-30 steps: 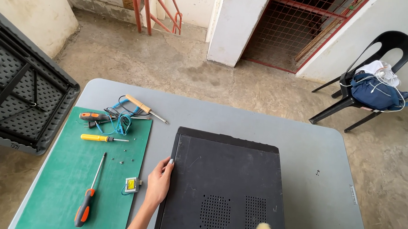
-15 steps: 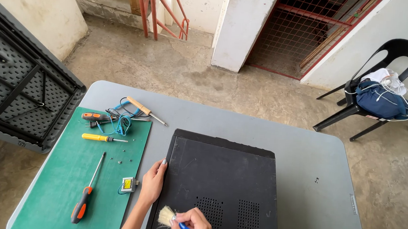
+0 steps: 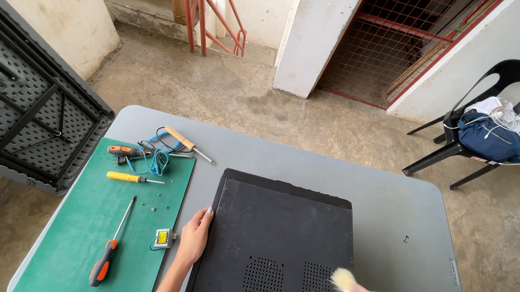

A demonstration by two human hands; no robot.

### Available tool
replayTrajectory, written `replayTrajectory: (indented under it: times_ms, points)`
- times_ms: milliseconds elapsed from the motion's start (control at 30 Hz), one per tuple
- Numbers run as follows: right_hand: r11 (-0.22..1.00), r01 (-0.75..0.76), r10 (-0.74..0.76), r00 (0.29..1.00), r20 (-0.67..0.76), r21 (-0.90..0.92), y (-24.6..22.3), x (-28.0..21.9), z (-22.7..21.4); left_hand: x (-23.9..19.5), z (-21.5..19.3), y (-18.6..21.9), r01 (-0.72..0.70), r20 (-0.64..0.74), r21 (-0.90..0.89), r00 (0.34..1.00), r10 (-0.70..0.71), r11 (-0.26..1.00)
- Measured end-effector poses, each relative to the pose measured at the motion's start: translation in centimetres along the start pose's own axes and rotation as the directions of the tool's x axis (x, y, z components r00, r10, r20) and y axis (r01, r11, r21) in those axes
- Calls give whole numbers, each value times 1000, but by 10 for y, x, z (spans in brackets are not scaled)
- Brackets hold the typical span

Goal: The person uses a small brush to clean the exterior surface of a black electronic device placed on a gray table. The person holds the device steady with the left hand while brushing with the right hand, focusing on the top and side surfaces.

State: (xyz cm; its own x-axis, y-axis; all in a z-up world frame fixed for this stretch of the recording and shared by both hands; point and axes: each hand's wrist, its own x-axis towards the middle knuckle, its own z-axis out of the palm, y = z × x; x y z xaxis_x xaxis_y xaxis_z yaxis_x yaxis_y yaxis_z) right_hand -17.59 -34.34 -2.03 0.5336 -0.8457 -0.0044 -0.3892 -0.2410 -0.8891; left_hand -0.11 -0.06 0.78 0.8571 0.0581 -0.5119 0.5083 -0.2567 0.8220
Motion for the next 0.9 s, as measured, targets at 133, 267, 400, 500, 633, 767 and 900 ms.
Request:
replayTrajectory:
  times_ms: [133,267,400,500,633,767,900]
  points:
    - [901,-337,141,823,551,272,-66,-54,97,-1,-1,2,1,9,-16,1000,-1,1000]
    - [850,438,-525,752,398,293,-118,-143,135,5,1,-7,-40,-1,-8,999,40,999]
    - [778,560,-625,735,263,284,-89,-113,135,8,2,-10,-39,-7,-9,999,39,999]
    - [908,295,-366,904,220,296,-69,-77,98,-1,0,-2,-20,10,-14,1000,20,1000]
    - [990,-13,21,998,-54,141,-51,-26,50,0,-1,1,-4,15,-10,1000,4,1000]
    - [985,159,-143,965,-219,59,-61,-16,37,-3,-2,5,-14,25,10,1000,13,1000]
    - [980,7,-14,999,34,201,-97,-63,88,-4,-3,7,1,26,-1,1000,-1,1000]
